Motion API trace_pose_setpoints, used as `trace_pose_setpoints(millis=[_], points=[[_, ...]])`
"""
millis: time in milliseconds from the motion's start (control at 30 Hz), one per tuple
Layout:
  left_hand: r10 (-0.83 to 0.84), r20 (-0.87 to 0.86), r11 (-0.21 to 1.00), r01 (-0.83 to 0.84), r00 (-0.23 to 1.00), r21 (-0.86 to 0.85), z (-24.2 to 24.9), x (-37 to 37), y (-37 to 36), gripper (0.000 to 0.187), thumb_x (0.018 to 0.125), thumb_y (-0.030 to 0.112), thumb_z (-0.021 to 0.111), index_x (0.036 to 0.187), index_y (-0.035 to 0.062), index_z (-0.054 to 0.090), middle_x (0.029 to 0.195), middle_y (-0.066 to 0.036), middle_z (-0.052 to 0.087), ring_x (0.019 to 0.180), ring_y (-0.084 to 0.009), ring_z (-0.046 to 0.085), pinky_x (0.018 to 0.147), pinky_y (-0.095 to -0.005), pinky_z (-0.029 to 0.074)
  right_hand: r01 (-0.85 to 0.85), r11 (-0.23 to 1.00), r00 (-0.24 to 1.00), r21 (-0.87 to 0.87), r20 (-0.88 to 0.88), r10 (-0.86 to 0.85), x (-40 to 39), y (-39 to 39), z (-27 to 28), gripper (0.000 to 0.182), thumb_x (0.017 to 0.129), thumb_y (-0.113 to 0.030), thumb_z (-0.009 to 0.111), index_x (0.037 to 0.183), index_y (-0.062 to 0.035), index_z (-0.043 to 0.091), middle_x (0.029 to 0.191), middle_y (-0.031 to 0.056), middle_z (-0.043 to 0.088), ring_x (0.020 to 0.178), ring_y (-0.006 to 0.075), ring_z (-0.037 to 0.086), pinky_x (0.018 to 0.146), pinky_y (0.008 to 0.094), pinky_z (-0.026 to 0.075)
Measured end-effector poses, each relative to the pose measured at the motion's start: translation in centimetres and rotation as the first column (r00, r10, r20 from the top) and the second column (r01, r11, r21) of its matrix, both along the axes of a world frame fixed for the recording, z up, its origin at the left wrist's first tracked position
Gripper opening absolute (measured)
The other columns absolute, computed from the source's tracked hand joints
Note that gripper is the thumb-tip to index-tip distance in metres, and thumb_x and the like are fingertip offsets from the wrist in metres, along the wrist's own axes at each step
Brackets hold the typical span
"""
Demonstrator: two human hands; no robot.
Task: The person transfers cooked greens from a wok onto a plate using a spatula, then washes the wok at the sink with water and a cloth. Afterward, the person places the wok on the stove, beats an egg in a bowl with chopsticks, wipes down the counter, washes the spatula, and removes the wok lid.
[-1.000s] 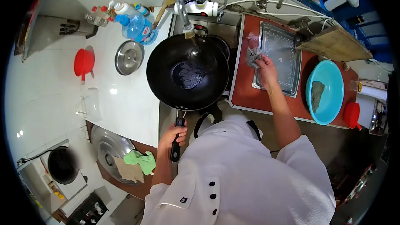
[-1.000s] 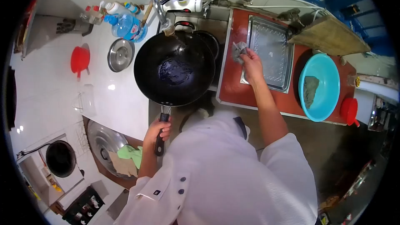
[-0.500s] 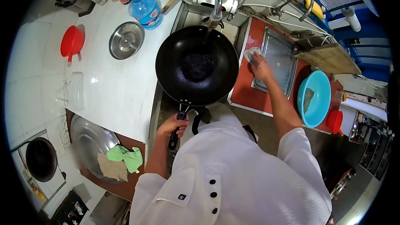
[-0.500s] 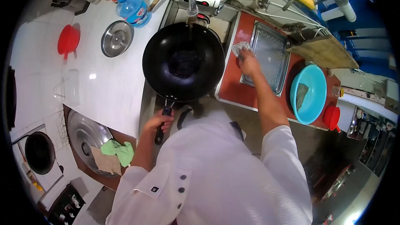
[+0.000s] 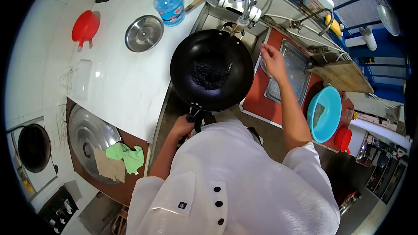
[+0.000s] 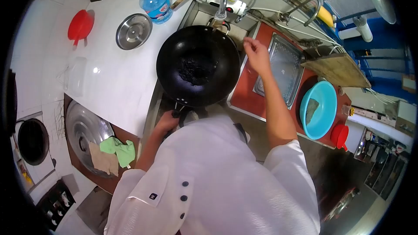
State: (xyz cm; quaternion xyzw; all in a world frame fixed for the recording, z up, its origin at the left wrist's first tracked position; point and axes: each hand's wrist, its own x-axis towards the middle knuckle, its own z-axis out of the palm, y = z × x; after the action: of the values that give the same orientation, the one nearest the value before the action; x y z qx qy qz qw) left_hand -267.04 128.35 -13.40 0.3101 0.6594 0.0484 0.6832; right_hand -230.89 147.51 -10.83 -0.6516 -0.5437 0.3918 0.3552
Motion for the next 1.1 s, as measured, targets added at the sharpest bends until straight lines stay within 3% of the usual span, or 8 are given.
trace_pose_setpoints(millis=[67,167,200,233,267,367,467,1100], points=[[-0.045,-0.123,0.990,0.061,0.991,0.128,-0.6,0.3,-0.3,0.019,0.082,0.018,0.060,0.086,-0.0003,0.059,0.060,-0.006,0.055,0.046,-0.0147,0.051,0.042,-0.0309,0.041,-0.109,0.991,0.989,0.072,0.104,0.101,-1.1,2.7,1.9,0.033,0.093,-0.020,0.058,0.118,0.0014,0.061,0.096,0.0039,0.066,0.085,0.0091,0.057,0.077,0.0241,0.046],[0.016,-0.060,0.997,-0.011,0.998,0.083,-3.1,-0.2,-0.9,0.017,0.077,0.008,0.061,0.089,-0.0025,0.056,0.056,-0.008,0.053,0.042,-0.0163,0.053,0.037,-0.0323,0.041,-0.278,0.900,0.904,0.336,0.408,0.126,-3.3,7.3,5.0,0.032,0.092,-0.021,0.057,0.115,0.0000,0.061,0.094,0.0132,0.068,0.082,0.0188,0.064,0.076,0.0310,0.049],[0.009,-0.084,0.998,-0.003,0.996,0.067,0.0,0.4,0.0,0.014,0.077,0.007,0.059,0.087,-0.0020,0.056,0.055,-0.007,0.052,0.041,-0.0163,0.052,0.037,-0.0318,0.041,-0.334,0.904,0.847,0.267,0.507,0.163,-3.8,9.0,6.5,0.034,0.091,-0.022,0.057,0.116,0.0010,0.060,0.091,0.0148,0.068,0.079,0.0204,0.064,0.073,0.0324,0.049],[0.023,-0.081,0.999,-0.019,0.996,0.050,-0.3,0.5,-0.2,0.014,0.077,0.007,0.059,0.087,-0.0020,0.056,0.055,-0.007,0.052,0.041,-0.0163,0.052,0.037,-0.0318,0.041,-0.306,0.897,0.865,0.319,0.486,0.123,-4.7,10.3,7.4,0.037,0.088,-0.030,0.056,0.117,-0.0068,0.062,0.100,0.0209,0.065,0.094,0.0357,0.063,0.080,0.0407,0.049],[0.027,-0.057,0.998,-0.024,0.998,0.050,-0.6,0.3,-0.4,0.013,0.077,0.007,0.059,0.085,-0.0018,0.055,0.055,-0.007,0.051,0.041,-0.0162,0.051,0.037,-0.0316,0.041,-0.333,0.908,0.848,0.255,0.502,0.170,-4.9,12.2,7.8,0.037,0.087,-0.029,0.057,0.117,-0.0076,0.061,0.099,0.0216,0.065,0.092,0.0385,0.062,0.079,0.0438,0.048],[0.042,-0.050,0.998,-0.039,0.998,0.045,-0.1,0.3,-0.2,0.011,0.076,0.006,0.059,0.082,-0.0013,0.054,0.054,-0.006,0.049,0.039,-0.0153,0.049,0.036,-0.0306,0.040,-0.541,0.699,0.697,0.467,0.715,0.062,-5.4,16.5,7.0,0.031,0.091,-0.029,0.056,0.116,-0.0113,0.062,0.083,0.0150,0.066,0.072,0.0316,0.062,0.068,0.0385,0.048],[0.048,-0.013,0.997,-0.047,0.999,0.055,-1.1,0.1,-0.5,0.011,0.074,0.005,0.059,0.081,-0.0012,0.054,0.054,-0.006,0.049,0.038,-0.0154,0.048,0.035,-0.0307,0.039,-0.509,0.835,0.641,0.208,0.739,0.207,-7.5,16.6,9.2,0.032,0.091,-0.034,0.055,0.115,-0.0146,0.063,0.085,0.0154,0.066,0.078,0.0339,0.063,0.070,0.0408,0.049],[0.054,-0.002,0.995,-0.053,0.999,0.085,-0.7,0.3,-0.4,0.010,0.072,0.006,0.060,0.072,0.0011,0.052,0.052,-0.005,0.046,0.036,-0.0152,0.045,0.033,-0.0309,0.036,-0.631,0.737,0.572,0.240,0.787,0.233,-7.1,18.0,7.9,0.033,0.091,-0.030,0.056,0.118,-0.0131,0.061,0.092,0.0167,0.064,0.084,0.0355,0.062,0.072,0.0403,0.050]])
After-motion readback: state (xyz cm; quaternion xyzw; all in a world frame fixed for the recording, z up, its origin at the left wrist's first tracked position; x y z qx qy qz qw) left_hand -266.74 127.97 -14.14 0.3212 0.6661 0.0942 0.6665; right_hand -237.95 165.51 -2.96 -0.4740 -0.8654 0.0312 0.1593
